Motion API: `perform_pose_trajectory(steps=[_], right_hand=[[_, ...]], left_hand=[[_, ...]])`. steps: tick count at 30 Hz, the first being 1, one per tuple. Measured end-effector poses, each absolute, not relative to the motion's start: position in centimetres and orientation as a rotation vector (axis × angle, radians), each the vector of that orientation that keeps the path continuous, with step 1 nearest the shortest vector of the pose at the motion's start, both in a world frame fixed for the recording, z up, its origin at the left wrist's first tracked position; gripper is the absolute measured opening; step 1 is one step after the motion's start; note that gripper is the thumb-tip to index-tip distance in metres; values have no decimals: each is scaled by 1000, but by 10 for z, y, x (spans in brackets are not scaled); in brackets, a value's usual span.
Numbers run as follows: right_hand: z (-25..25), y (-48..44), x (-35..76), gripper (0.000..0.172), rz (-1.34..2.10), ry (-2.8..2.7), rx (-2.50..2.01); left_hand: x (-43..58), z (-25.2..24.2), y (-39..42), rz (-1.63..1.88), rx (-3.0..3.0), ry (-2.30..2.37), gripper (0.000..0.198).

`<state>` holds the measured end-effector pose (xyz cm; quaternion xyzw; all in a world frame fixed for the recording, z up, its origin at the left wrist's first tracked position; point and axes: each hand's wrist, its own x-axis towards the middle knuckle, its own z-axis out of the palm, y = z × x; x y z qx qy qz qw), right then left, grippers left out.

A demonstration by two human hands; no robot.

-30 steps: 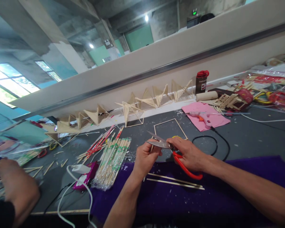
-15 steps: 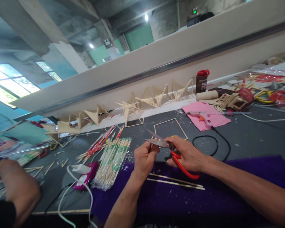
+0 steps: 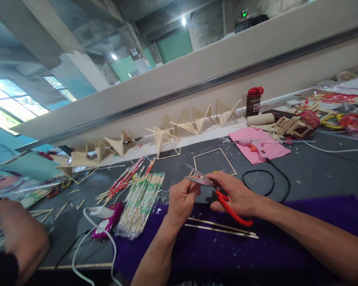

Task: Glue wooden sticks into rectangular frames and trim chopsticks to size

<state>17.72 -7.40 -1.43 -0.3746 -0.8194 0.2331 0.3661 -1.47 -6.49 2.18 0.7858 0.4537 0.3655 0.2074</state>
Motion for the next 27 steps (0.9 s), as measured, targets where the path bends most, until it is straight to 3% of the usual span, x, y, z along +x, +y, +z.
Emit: perform_pose_trajectory(steps=[10, 18, 27], right_hand=[[-17, -77, 174, 35, 708, -2068, -981], [-16, -76, 177, 37, 690, -2065, -1056], [-18, -75, 176, 33, 687, -2047, -1079]], left_hand=[[-10, 19, -66, 1051, 2257, 1289, 30], [-6, 17, -61, 1050, 2197, 1313, 29], [-8, 14, -60, 994, 2008, 1297, 15]])
